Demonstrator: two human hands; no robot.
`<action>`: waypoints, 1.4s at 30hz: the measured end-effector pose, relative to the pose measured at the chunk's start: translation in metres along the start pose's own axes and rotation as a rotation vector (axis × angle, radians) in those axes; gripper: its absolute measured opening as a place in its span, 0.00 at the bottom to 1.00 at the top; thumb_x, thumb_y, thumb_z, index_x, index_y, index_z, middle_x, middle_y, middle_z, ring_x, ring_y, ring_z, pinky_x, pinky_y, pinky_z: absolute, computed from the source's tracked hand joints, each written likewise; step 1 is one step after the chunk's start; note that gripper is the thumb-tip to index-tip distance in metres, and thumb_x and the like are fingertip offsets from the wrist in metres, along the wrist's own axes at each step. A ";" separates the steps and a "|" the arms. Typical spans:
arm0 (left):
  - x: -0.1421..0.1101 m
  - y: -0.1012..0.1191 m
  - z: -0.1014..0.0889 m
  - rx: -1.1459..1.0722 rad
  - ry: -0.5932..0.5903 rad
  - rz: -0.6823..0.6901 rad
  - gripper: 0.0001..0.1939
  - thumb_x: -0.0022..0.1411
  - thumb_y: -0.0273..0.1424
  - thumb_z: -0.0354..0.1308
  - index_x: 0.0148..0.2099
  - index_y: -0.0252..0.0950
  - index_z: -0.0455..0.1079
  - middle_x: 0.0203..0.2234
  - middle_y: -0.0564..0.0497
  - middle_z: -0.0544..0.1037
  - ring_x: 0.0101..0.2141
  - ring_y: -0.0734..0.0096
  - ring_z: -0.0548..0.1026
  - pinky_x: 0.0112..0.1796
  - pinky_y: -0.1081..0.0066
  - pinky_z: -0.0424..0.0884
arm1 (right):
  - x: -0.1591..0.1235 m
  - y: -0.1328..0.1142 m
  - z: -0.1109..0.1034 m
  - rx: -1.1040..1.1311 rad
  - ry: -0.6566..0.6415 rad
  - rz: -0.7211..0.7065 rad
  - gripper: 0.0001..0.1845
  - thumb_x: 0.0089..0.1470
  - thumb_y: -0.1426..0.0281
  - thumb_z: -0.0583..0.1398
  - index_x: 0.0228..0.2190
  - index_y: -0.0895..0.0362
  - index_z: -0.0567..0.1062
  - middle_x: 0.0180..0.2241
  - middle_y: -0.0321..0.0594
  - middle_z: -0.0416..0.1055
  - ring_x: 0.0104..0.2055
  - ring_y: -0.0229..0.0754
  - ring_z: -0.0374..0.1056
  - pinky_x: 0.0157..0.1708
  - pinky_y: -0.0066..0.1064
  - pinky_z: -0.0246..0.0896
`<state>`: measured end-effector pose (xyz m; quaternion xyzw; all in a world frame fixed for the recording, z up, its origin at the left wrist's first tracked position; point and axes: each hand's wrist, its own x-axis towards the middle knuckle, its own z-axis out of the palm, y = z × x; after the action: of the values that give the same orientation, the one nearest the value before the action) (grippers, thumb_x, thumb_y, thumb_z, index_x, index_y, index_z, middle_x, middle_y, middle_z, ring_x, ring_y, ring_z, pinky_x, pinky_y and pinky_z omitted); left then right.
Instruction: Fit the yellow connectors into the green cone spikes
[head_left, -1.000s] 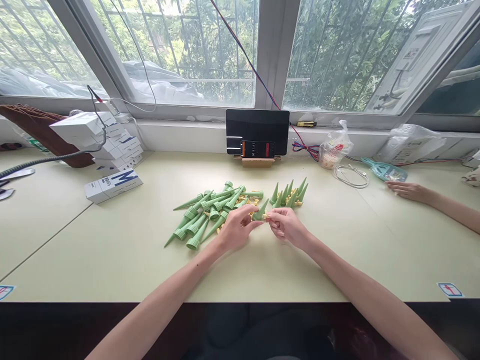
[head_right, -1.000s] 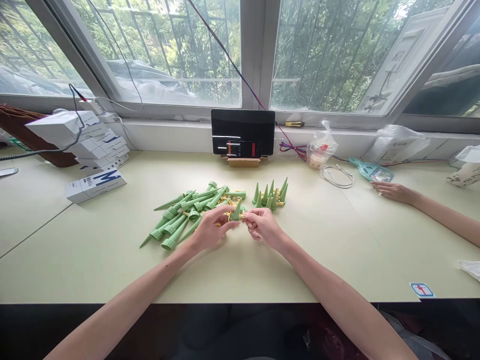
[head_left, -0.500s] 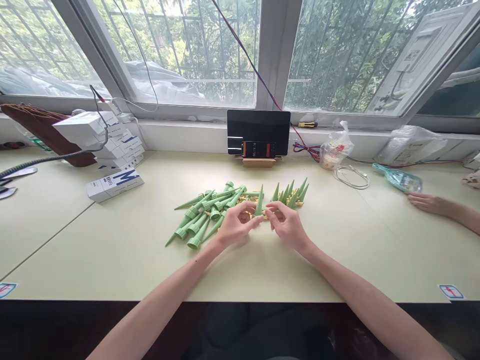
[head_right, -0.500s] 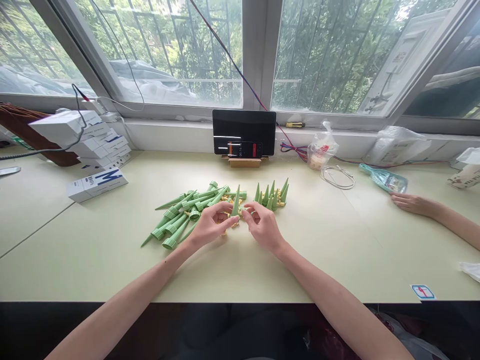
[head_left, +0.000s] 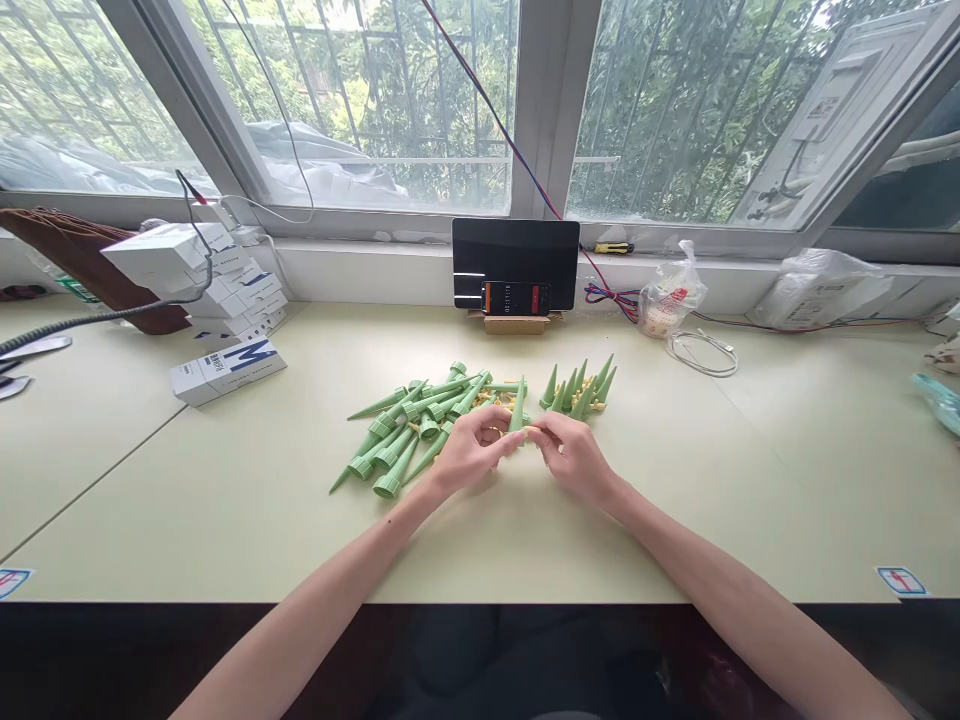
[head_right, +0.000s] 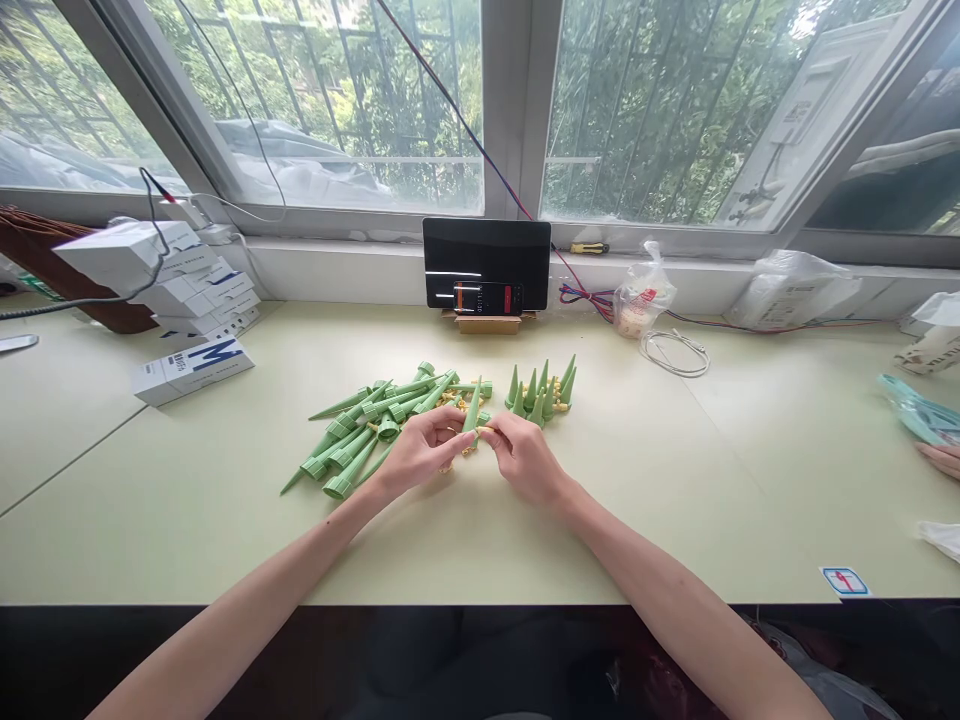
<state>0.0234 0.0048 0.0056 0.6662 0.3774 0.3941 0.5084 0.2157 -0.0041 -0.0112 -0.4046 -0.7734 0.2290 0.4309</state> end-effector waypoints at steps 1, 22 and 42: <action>0.000 -0.001 0.000 0.010 -0.004 0.005 0.19 0.59 0.44 0.63 0.44 0.33 0.72 0.29 0.50 0.76 0.23 0.76 0.72 0.19 0.78 0.67 | 0.000 0.000 0.000 0.003 -0.004 0.008 0.19 0.66 0.60 0.52 0.28 0.55 0.71 0.24 0.37 0.66 0.25 0.39 0.59 0.27 0.31 0.54; 0.000 -0.013 0.001 0.241 0.043 0.091 0.12 0.61 0.37 0.62 0.43 0.38 0.67 0.17 0.62 0.55 0.19 0.79 0.53 0.22 0.75 0.56 | 0.003 -0.002 -0.002 0.868 -0.198 0.605 0.21 0.54 0.54 0.63 0.21 0.58 0.68 0.16 0.27 0.56 0.12 0.28 0.48 0.09 0.23 0.38; 0.001 0.002 0.001 -0.050 0.074 -0.037 0.19 0.59 0.42 0.64 0.45 0.34 0.71 0.33 0.49 0.76 0.18 0.82 0.66 0.16 0.79 0.64 | -0.002 -0.010 0.000 0.344 0.064 0.175 0.12 0.62 0.61 0.58 0.39 0.57 0.73 0.28 0.37 0.69 0.21 0.35 0.63 0.20 0.28 0.60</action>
<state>0.0252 0.0048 0.0080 0.6311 0.3984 0.4182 0.5177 0.2117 -0.0109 -0.0055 -0.3980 -0.6706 0.3813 0.4965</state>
